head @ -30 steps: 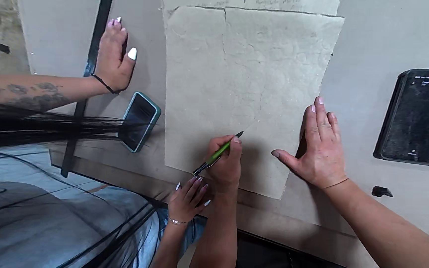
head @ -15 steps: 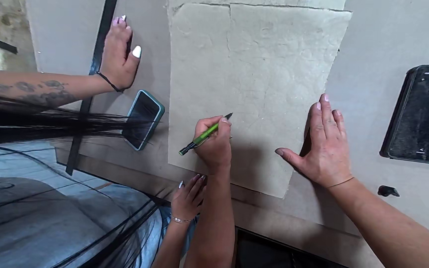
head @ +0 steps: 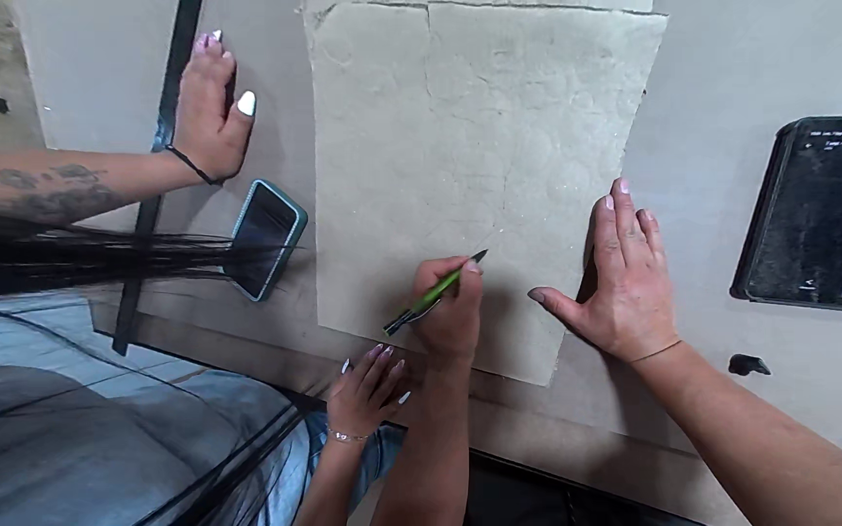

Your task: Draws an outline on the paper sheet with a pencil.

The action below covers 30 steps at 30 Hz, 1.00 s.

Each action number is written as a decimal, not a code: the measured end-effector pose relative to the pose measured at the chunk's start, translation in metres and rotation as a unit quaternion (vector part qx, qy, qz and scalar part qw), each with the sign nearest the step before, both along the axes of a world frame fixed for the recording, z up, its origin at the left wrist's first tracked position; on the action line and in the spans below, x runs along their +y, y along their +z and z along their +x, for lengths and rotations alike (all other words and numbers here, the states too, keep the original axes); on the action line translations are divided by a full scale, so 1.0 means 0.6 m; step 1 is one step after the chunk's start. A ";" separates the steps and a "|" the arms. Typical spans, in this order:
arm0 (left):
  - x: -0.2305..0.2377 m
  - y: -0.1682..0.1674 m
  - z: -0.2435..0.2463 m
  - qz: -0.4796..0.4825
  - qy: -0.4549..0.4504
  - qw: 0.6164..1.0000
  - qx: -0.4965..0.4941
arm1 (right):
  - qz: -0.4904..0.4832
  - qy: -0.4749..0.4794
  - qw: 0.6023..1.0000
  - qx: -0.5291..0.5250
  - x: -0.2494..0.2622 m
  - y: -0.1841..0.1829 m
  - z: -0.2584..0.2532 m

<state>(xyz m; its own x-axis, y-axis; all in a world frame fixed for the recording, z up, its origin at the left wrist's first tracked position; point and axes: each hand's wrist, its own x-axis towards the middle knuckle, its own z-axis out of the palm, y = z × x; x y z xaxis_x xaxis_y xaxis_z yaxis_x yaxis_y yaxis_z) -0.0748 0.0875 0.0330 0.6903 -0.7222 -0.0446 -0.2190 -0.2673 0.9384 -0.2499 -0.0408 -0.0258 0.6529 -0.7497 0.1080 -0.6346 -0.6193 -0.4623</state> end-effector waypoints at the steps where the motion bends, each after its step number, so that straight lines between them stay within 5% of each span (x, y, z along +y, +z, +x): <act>1: -0.011 0.008 -0.005 0.004 -0.009 1.000 0.003 | 0.000 0.000 1.000 0.000 0.001 -0.002 0.000; 9: -0.069 0.046 -0.010 0.049 -0.019 0.998 -0.041 | 0.004 0.000 1.000 0.002 0.000 -0.002 0.000; 30: 0.033 -0.019 0.004 0.016 0.048 0.999 0.001 | 0.007 0.005 1.000 -0.005 0.000 -0.001 0.001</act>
<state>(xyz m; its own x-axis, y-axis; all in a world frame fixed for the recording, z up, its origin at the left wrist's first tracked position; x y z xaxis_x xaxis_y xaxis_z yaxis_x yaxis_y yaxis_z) -0.0723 0.1074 0.0216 0.7558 -0.6513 -0.0680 -0.1899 -0.3175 0.9291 -0.2494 -0.0409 -0.0261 0.6586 -0.7452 0.1044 -0.6243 -0.6186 -0.4772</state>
